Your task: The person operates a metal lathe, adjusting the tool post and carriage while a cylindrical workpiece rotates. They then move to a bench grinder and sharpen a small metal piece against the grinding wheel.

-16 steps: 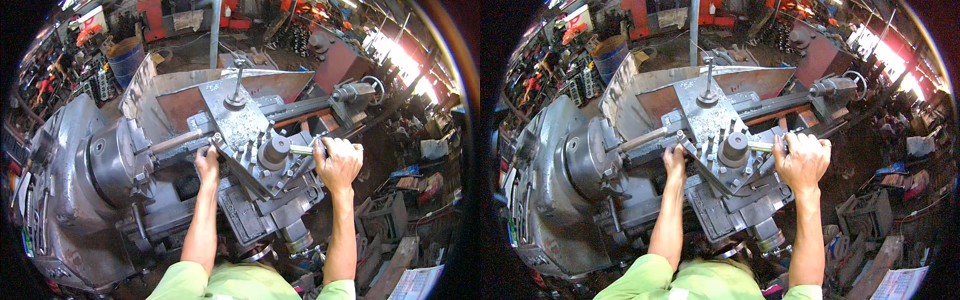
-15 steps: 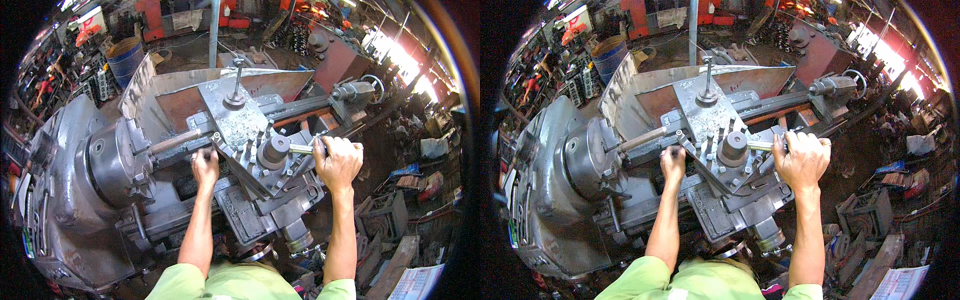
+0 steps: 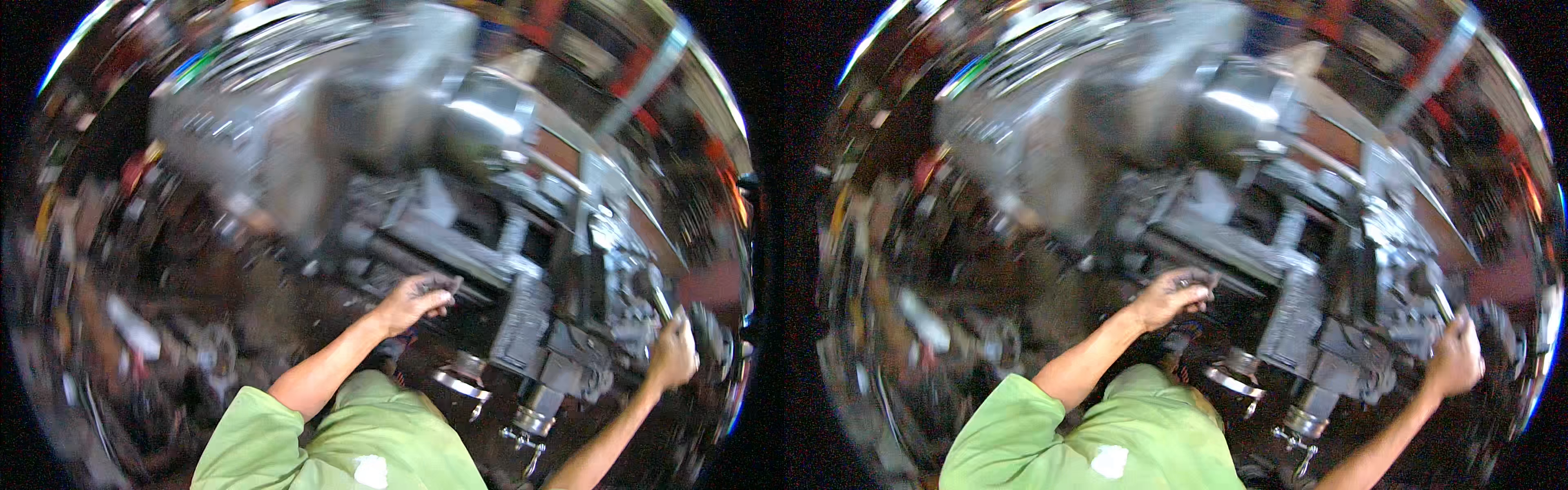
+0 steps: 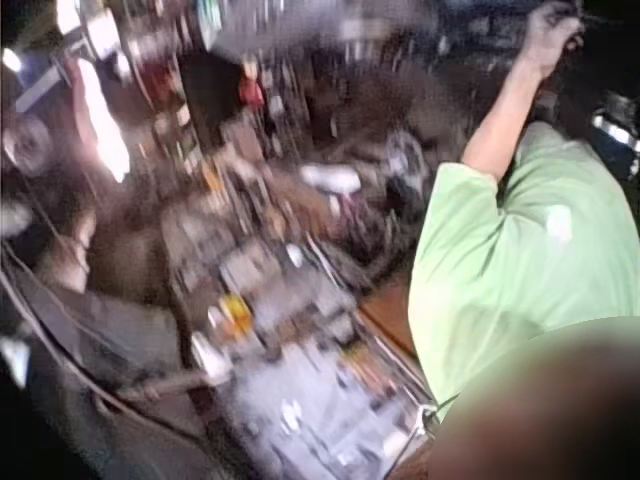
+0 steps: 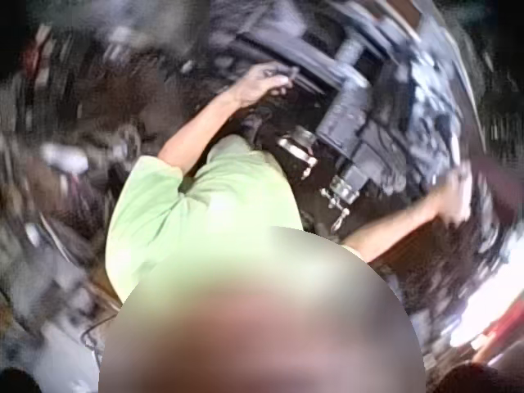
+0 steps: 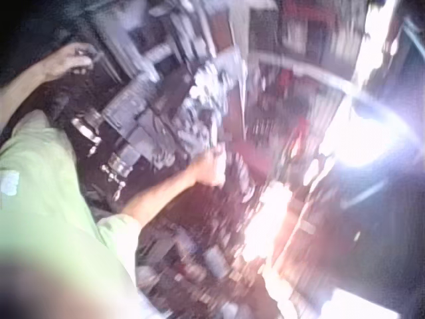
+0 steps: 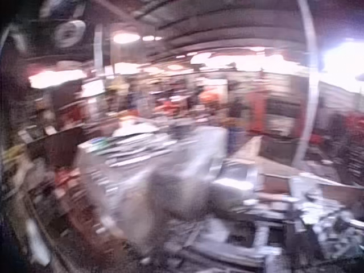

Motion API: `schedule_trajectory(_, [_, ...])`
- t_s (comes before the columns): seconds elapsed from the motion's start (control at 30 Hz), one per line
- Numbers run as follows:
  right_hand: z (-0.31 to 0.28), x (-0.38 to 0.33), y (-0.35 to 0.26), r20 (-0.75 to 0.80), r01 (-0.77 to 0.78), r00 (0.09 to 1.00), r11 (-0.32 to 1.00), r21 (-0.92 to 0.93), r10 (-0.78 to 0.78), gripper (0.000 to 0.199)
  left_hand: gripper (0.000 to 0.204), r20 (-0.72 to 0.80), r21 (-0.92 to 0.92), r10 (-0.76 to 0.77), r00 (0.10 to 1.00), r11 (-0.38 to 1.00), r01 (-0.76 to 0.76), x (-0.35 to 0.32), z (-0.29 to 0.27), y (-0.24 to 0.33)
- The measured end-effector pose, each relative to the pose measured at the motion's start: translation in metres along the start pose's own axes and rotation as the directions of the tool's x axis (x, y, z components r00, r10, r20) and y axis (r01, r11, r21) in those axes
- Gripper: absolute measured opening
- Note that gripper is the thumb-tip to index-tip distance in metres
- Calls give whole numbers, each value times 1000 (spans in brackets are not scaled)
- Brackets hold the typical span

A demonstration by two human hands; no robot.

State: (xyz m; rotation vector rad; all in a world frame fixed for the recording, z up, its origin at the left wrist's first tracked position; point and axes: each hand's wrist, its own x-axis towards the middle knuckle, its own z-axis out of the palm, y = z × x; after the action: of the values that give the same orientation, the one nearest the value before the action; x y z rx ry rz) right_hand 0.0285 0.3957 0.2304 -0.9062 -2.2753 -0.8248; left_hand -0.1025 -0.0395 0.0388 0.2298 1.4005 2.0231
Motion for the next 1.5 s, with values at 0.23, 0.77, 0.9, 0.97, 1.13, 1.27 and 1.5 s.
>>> schedule_trajectory(0.23, [-19,-9,-1,35,58,997,959,278,-70,42,29,-521,-327,-259,813,941,90,-225,-69,-85])
schedule_trajectory(0.77, [-196,-213,-335,7,-124,90,-5,992,-996,36,28,-803,-125,-12,596,981,-149,-323,-157,-29])
schedule_trajectory(0.9, [-258,-234,-419,-144,-71,0,-144,987,-990,41,25,-775,-215,2,632,939,-267,-325,-227,6])
schedule_trajectory(0.97, [-298,-240,-471,-298,-61,-23,-296,953,-954,48,23,-708,-242,62,704,915,-323,-320,-274,30])
schedule_trajectory(1.13, [-399,-251,-641,-256,-239,64,-264,934,-965,54,23,-420,-224,84,904,955,-193,-311,-415,120])
schedule_trajectory(1.27, [-443,-255,-734,-248,-598,158,-293,746,-956,41,26,-288,-364,88,953,911,-194,-310,-488,176])
schedule_trajectory(1.5, [-472,-258,-814,-199,-772,120,-217,598,-973,26,22,-255,-285,-6,967,956,-69,-314,-573,218])
